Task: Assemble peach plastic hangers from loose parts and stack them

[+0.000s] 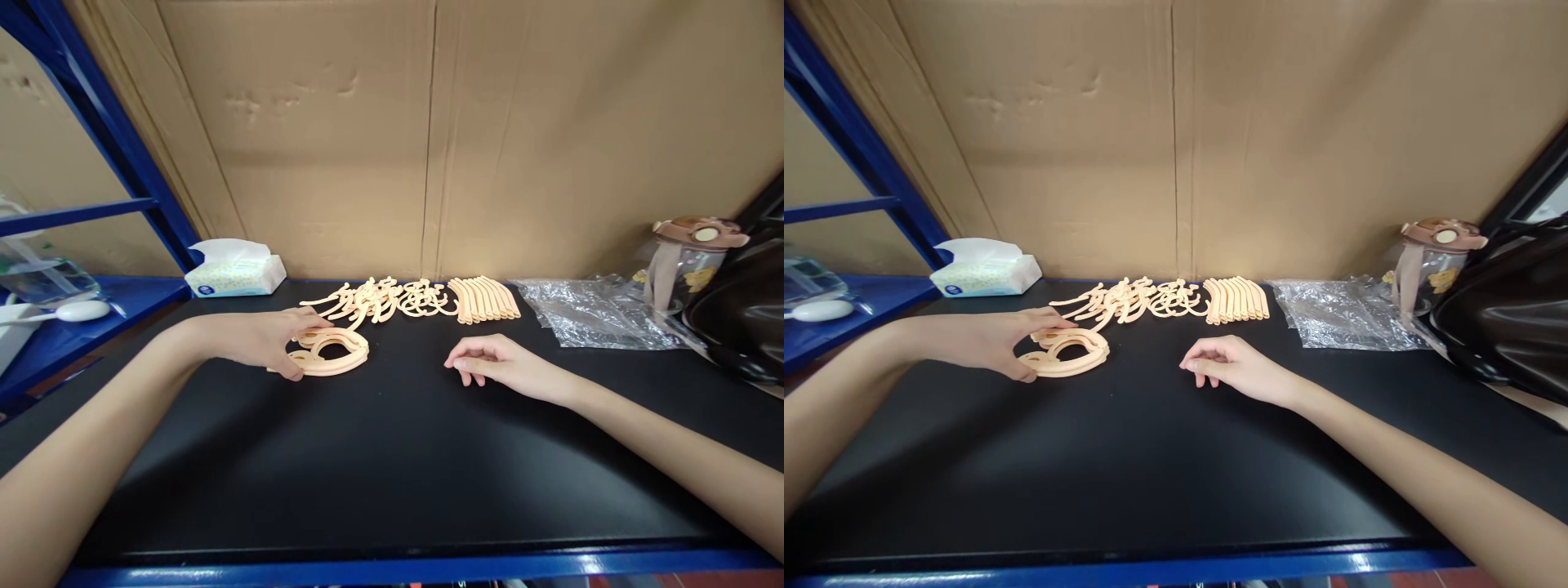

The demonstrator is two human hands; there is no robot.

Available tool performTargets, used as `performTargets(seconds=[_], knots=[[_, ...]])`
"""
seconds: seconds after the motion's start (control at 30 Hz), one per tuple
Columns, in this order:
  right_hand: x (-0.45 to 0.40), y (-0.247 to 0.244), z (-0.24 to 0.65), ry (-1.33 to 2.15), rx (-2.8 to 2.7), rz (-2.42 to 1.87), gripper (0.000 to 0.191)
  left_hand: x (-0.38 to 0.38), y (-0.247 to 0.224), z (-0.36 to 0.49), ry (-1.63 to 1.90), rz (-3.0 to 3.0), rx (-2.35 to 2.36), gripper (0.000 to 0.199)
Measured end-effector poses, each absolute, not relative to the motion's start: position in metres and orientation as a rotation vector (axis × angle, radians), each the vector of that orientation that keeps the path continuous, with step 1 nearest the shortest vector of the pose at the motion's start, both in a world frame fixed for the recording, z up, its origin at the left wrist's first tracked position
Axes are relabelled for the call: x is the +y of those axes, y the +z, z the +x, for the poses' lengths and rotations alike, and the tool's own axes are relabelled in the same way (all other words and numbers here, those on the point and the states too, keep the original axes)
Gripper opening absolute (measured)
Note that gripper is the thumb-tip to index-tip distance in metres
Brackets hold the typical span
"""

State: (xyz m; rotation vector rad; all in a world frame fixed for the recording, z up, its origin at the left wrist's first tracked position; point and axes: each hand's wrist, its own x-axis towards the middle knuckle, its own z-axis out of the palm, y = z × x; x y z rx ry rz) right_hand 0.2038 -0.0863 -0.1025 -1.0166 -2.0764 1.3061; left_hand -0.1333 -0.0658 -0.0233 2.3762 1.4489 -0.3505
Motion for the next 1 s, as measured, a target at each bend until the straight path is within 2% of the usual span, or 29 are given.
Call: performTargets(seconds=[0.33,0.7,0.8,0.9,1.0], knots=[[-0.087,-0.102,0.203,1.304,-2.081,-1.023,0.022,-0.064,-0.023,-0.138,-0.382,2.434,1.415,0.075],[-0.087,-0.102,0.204,1.304,-2.085,-1.030,0.025,-0.063,-0.024,-0.146,-0.389,2.373,1.582,0.100],[-0.087,-0.102,0.203,1.311,-2.082,-1.033,0.025,-0.064,-0.020,-0.144,-0.223,2.378,1.582,0.090],[-0.088,-0.101,0.203,1.305,-2.087,-1.032,0.024,-0.058,-0.023,-0.137,0.123,2.384,1.700,0.076],[-0.089,-0.100,0.203,1.302,-2.089,-1.022,0.023,-0.040,-0.034,-0.131,0.342,2.356,1.853,0.074]])
